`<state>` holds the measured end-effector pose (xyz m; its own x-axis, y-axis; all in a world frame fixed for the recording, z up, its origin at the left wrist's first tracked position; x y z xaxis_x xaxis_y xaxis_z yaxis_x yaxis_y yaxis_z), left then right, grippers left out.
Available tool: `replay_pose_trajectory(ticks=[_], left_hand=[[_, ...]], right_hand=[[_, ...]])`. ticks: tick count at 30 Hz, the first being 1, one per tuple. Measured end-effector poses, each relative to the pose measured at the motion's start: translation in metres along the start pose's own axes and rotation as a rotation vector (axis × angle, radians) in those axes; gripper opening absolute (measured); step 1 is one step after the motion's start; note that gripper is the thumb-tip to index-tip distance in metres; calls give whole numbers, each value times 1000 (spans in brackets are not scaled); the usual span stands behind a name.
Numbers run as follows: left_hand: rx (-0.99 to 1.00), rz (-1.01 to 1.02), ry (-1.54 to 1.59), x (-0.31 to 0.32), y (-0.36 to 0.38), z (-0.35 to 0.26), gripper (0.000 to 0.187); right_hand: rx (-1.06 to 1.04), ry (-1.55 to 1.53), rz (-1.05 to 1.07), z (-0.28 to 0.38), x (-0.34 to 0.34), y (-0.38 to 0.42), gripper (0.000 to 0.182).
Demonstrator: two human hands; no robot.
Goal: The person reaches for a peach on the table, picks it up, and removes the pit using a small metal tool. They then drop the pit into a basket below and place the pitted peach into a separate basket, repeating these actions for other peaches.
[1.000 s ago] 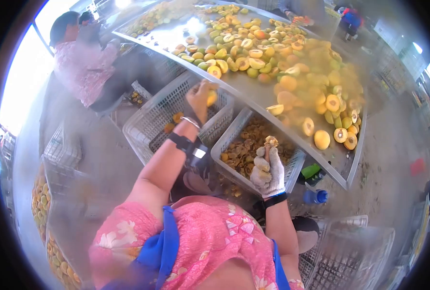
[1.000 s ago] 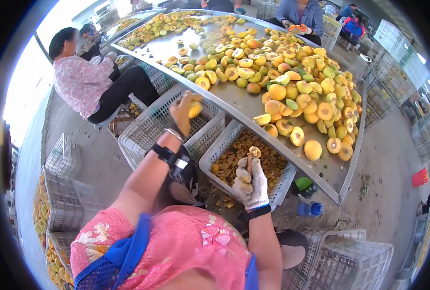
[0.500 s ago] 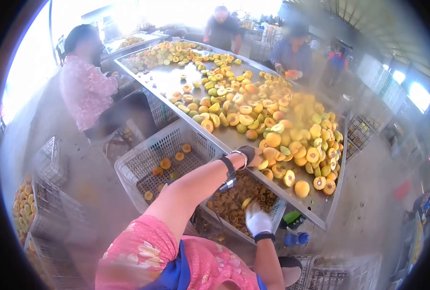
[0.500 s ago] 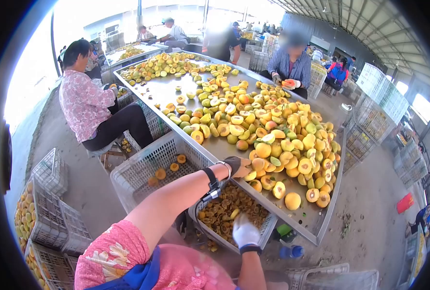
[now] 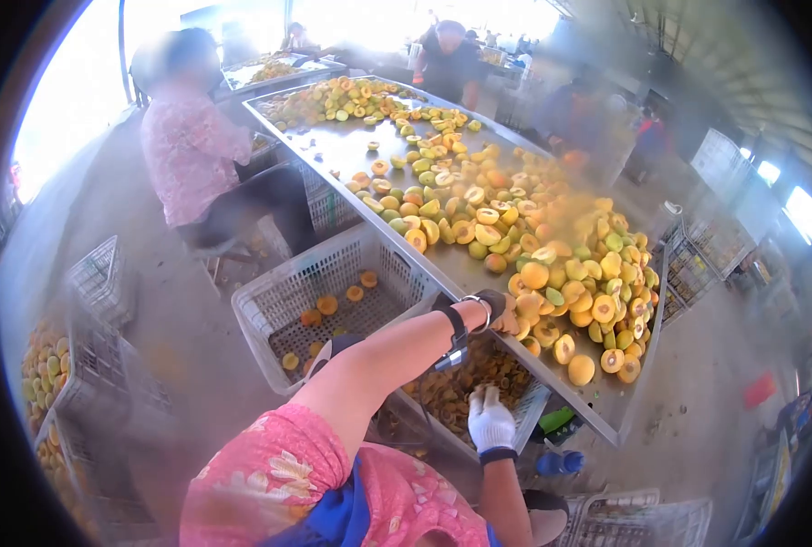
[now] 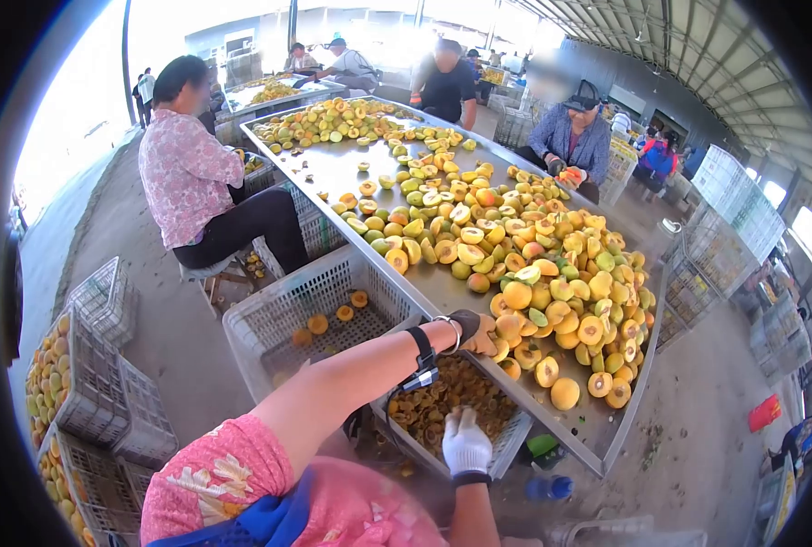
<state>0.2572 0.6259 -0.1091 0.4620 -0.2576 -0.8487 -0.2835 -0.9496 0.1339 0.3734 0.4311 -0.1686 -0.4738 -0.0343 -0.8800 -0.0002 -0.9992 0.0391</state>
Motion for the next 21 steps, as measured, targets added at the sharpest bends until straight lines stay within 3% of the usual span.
replay_pose_trajectory(ticks=[3, 5, 8, 11, 13, 15, 16, 17, 19, 21], left_hand=[[-36, 49, -21, -3, 5, -10, 52], [-47, -5, -24, 2, 3, -11, 52], [-4, -98, 37, 6, 3, -9, 48], [48, -102, 154, 11, 9, -22, 47], [80, -194, 213, 7, 19, -28, 53], [157, -329, 407, 6, 28, -26, 59], [168, -391, 461, 1, 34, -29, 55], [139, -310, 776, 23, 14, -11, 48], [160, -422, 1212, 13, 27, -13, 38], [48, -482, 1543, 0, 52, -18, 35]], right_hand=[[-315, 309, 372, -44, 94, 3, 51], [-310, 252, 272, -45, 99, 4, 52], [-297, 6, 81, -9, 43, 1, 47], [-312, -255, -47, -21, 50, -17, 43], [5, -512, 103, -13, 30, -16, 41], [249, -750, 146, 1, -4, -3, 42], [241, -802, 87, -4, -9, -7, 43], [223, -852, 28, -10, -10, -11, 45], [149, -931, -95, -23, -6, -20, 47], [59, -954, -155, -21, -11, -22, 44]])
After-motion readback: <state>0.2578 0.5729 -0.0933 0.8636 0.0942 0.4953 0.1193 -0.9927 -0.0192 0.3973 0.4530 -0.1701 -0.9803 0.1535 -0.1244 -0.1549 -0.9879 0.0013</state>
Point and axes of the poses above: each hand's wrist, its own y-axis away from the middle knuckle, its own x-axis out of the palm, z = x × y, the point moved 5 cm from there along -y, towards the middle knuckle, and after that the axes turned 8 degrees about -z, right-handed, at the moved point
